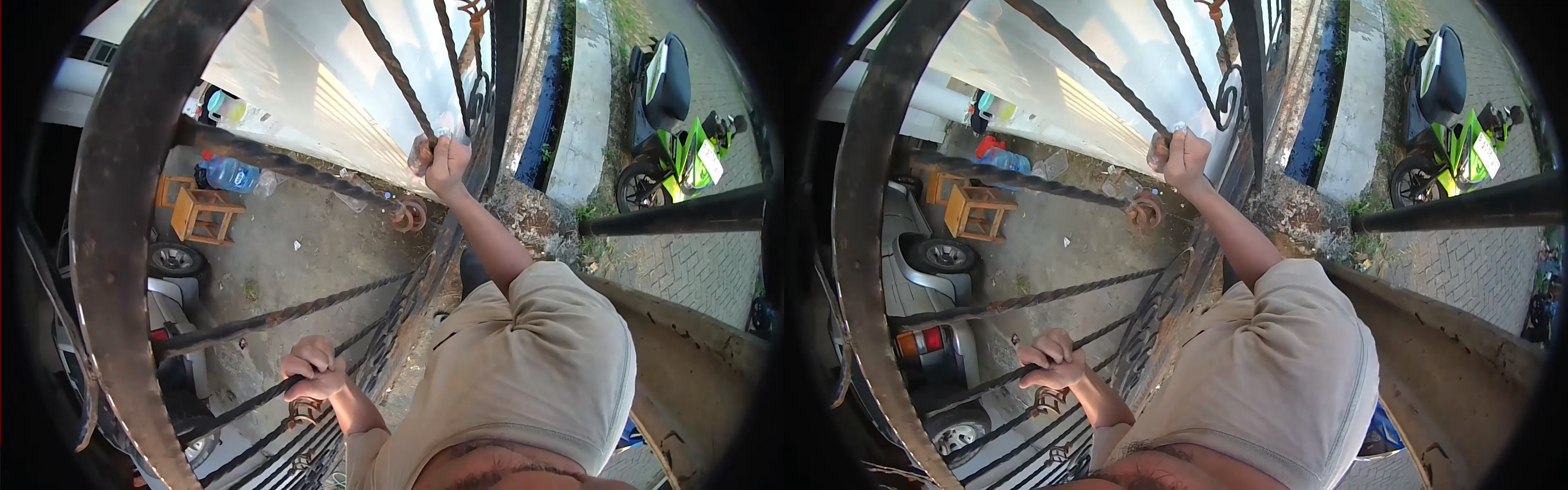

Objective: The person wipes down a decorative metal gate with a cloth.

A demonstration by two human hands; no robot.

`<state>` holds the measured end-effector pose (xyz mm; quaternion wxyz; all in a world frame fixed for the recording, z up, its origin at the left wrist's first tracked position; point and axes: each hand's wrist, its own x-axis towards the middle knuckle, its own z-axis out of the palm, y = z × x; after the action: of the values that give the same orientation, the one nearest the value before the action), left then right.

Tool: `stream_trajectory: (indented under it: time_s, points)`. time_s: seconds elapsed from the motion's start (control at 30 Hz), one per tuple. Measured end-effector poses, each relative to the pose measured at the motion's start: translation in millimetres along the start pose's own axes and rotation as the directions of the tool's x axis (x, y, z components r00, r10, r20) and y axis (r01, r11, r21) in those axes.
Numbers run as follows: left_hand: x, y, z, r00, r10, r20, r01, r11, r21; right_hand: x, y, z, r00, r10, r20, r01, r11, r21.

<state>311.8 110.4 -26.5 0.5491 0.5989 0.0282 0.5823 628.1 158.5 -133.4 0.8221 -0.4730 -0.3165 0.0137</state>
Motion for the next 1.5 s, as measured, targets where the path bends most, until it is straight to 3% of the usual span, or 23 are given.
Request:
stream_trajectory:
  time_s: [0.03,0.07,0.1,0.13,0.2,0.23,0.37,0.5,0.63,0.67,0.7,0.83,1.0,1.37,1.47,1.5]
  points:
    - [5.0,-2.3,-1.3,0.998,0.019,0.060,-0.014,0.997,-0.072,2.6,-22.4,3.6,0.999,-0.033,-0.037,0.033,0.999,-0.012]
    - [6.9,-3.7,-2.6,0.998,-0.003,0.070,0.009,0.996,-0.085,0.5,1.9,-1.5,0.991,-0.119,-0.061,0.104,0.972,-0.211]
    - [4.0,-5.0,-1.8,1.000,0.011,0.020,-0.010,0.999,-0.047,4.5,5.0,-6.0,0.987,-0.154,-0.048,0.139,0.962,-0.233]
    - [3.5,-5.7,1.0,0.999,0.029,-0.030,-0.029,1.000,0.003,7.4,4.7,-5.8,0.982,-0.185,-0.033,0.171,0.954,-0.245]
    - [11.3,-7.4,11.0,0.999,0.005,-0.049,-0.002,0.999,0.048,12.1,2.5,-1.4,0.993,-0.069,-0.091,0.060,0.993,-0.097]
    - [15.5,-10.3,16.6,0.996,-0.003,-0.093,0.012,0.995,0.098,16.7,4.3,1.9,0.980,-0.125,-0.154,0.096,0.978,-0.184]
    - [26.3,-27.8,31.6,0.985,-0.053,-0.166,0.078,0.985,0.152,34.3,15.7,-2.7,0.974,-0.130,-0.188,0.094,0.977,-0.192]
    - [38.9,-39.0,36.9,0.975,-0.218,-0.051,0.218,0.976,-0.004,58.6,36.6,-11.8,0.980,-0.039,-0.194,0.010,0.989,-0.150]
    - [43.4,-45.2,44.5,0.968,-0.248,0.047,0.252,0.961,-0.114,67.7,46.6,-21.8,0.985,-0.010,-0.175,-0.022,0.983,-0.181]
    - [43.8,-45.7,41.0,0.969,-0.240,0.064,0.246,0.961,-0.129,67.4,48.6,-18.6,0.985,-0.020,-0.170,-0.013,0.981,-0.195]
    - [43.5,-45.1,41.2,0.971,-0.227,0.080,0.236,0.962,-0.140,65.9,40.6,-15.6,0.984,0.025,-0.179,-0.041,0.995,-0.090]
    - [38.3,-36.6,36.4,0.971,-0.226,0.078,0.235,0.963,-0.134,55.1,27.1,-14.0,0.986,0.014,-0.163,-0.034,0.992,-0.121]
    - [14.4,-12.6,10.1,0.979,-0.192,0.072,0.201,0.969,-0.144,19.3,11.0,-2.1,0.987,0.086,-0.139,-0.091,0.995,-0.028]
    - [-18.1,34.3,-20.7,0.985,-0.147,0.089,0.158,0.979,-0.130,-40.0,-1.8,20.9,0.977,-0.010,-0.213,-0.022,0.988,-0.151]
    - [-22.5,36.2,-16.6,0.991,-0.127,0.050,0.131,0.987,-0.096,-44.5,-6.7,24.4,0.972,-0.023,-0.235,-0.016,0.987,-0.162]
    - [-25.0,36.2,-13.1,0.994,-0.104,-0.024,0.103,0.994,-0.022,-45.3,-7.1,25.1,0.972,-0.024,-0.233,-0.015,0.987,-0.162]
